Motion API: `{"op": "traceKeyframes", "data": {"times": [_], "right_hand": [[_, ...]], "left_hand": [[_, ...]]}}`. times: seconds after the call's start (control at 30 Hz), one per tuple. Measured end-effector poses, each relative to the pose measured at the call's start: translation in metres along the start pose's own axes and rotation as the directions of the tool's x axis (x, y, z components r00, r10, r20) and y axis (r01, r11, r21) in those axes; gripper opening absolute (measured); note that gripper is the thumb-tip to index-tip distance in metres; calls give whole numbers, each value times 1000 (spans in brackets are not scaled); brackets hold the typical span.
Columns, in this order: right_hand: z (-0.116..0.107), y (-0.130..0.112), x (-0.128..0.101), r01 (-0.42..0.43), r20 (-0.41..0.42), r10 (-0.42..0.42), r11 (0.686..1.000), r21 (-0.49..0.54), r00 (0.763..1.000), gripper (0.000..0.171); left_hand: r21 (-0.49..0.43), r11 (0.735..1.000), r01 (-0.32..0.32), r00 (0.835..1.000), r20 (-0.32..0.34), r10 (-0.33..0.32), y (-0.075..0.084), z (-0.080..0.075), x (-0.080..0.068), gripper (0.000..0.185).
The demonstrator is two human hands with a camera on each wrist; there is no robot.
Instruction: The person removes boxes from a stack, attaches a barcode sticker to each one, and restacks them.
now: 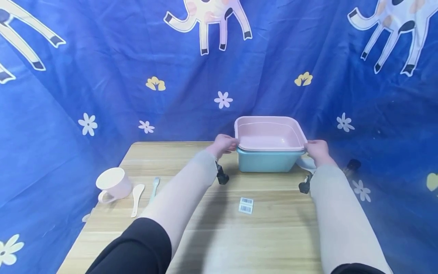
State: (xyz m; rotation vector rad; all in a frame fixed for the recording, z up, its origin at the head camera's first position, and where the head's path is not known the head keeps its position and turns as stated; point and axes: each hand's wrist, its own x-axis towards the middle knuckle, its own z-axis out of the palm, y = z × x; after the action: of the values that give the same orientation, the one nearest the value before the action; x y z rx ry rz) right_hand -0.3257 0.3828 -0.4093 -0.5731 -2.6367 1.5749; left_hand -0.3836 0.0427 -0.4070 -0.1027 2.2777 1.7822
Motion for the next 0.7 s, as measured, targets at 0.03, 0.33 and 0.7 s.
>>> {"op": "traceKeyframes", "data": {"times": [0.03, 0.33, 0.7], "right_hand": [[1, 0, 1, -12, 6, 11, 999, 42, 1000, 50], [6, -1, -3, -93, 15, 93, 968, 234, 996, 47], [-1, -9, -8, -107, 56, 95, 946, 306, 994, 46]], "left_hand": [[-13, 1000, 3, 1000, -11, -3, -1, 4, 0, 15], [75, 997, -5, 993, -119, 14, 0, 15, -5, 9], [119, 993, 2, 991, -134, 14, 3, 11, -10, 16]]}}
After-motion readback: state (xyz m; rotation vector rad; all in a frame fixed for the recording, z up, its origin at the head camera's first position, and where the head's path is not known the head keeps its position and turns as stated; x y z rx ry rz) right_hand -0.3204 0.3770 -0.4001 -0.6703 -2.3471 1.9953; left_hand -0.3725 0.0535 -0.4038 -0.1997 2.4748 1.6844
